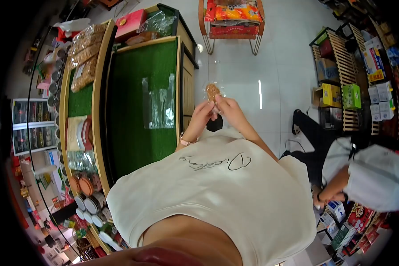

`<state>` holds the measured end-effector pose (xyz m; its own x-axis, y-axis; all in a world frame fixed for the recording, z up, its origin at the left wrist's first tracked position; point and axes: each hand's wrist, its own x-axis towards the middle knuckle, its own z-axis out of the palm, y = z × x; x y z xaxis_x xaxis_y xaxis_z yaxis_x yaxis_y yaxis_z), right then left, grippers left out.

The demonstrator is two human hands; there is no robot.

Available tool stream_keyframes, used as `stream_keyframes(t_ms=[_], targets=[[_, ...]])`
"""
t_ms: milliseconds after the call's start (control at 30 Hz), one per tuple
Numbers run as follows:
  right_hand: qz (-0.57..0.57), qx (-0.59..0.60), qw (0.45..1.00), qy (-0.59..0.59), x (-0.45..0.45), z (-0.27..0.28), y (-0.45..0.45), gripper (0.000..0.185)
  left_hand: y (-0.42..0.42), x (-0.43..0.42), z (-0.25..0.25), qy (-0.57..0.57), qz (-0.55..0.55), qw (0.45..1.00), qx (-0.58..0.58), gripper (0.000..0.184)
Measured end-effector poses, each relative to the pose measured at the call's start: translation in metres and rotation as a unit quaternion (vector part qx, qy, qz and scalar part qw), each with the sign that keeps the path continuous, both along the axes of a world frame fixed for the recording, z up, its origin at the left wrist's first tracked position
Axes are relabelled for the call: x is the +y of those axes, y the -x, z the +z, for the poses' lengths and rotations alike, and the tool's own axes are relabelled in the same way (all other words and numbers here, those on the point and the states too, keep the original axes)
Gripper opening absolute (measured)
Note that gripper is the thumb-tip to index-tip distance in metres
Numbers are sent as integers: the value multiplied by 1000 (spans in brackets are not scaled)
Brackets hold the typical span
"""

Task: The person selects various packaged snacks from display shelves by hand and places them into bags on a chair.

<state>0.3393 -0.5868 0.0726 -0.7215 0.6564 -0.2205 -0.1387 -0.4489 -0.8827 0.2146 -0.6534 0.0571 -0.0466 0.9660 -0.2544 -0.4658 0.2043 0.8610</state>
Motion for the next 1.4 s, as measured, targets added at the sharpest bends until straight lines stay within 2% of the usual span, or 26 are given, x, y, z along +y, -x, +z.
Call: stream_keyframes(t_ms=[33, 133, 233, 300, 400, 567, 667, 767, 800, 933, 1033, 1133, 1333, 1400], targets=[[-2, -9, 1000, 15, 8, 2, 9, 39, 10, 7, -1, 23, 6, 999, -21, 27], [29, -106, 992, -63, 37, -6, 31, 40, 44, 38, -10, 46, -17, 999, -15, 26], [15, -107, 993, -55, 76, -8, 61, 41, 78, 83, -19, 43, -42, 998, 25, 28], [0, -113, 992, -64, 110, -5, 84, 41, 99, 118, -4, 28, -53, 997, 50, 29], [-23, -123, 986, -108, 164, 7, 116, 41, 135, 176, 2, -40, -63, 995, 72, 29], [-43, -140, 972, -185, 241, 15, 168, 39, 183, 251, 13, -60, -14, 987, 148, 28], [-43, -103, 985, -128, 258, 15, 195, 38, 209, 275, -1, -91, -15, 983, 157, 30], [-42, -70, 990, -118, 260, -6, 214, 36, 222, 277, -9, -38, 4, 994, 102, 30], [-38, -95, 987, -122, 262, -11, 218, 36, 225, 276, -12, -24, 8, 997, 76, 29], [-30, -178, 974, -139, 267, -29, 215, 35, 235, 280, -29, 44, -34, 994, 90, 24], [-29, -208, 967, -146, 284, -41, 212, 34, 237, 298, -34, 3, -59, 989, 133, 25], [-39, -184, 973, -132, 308, -20, 214, 33, 241, 321, -37, 4, -55, 988, 147, 25], [-36, -172, 977, -124, 376, -39, 220, 29, 241, 391, -45, 39, -37, 994, 97, 24], [-29, -166, 978, -122, 411, -43, 221, 28, 240, 424, -50, 51, -23, 992, 115, 24]])
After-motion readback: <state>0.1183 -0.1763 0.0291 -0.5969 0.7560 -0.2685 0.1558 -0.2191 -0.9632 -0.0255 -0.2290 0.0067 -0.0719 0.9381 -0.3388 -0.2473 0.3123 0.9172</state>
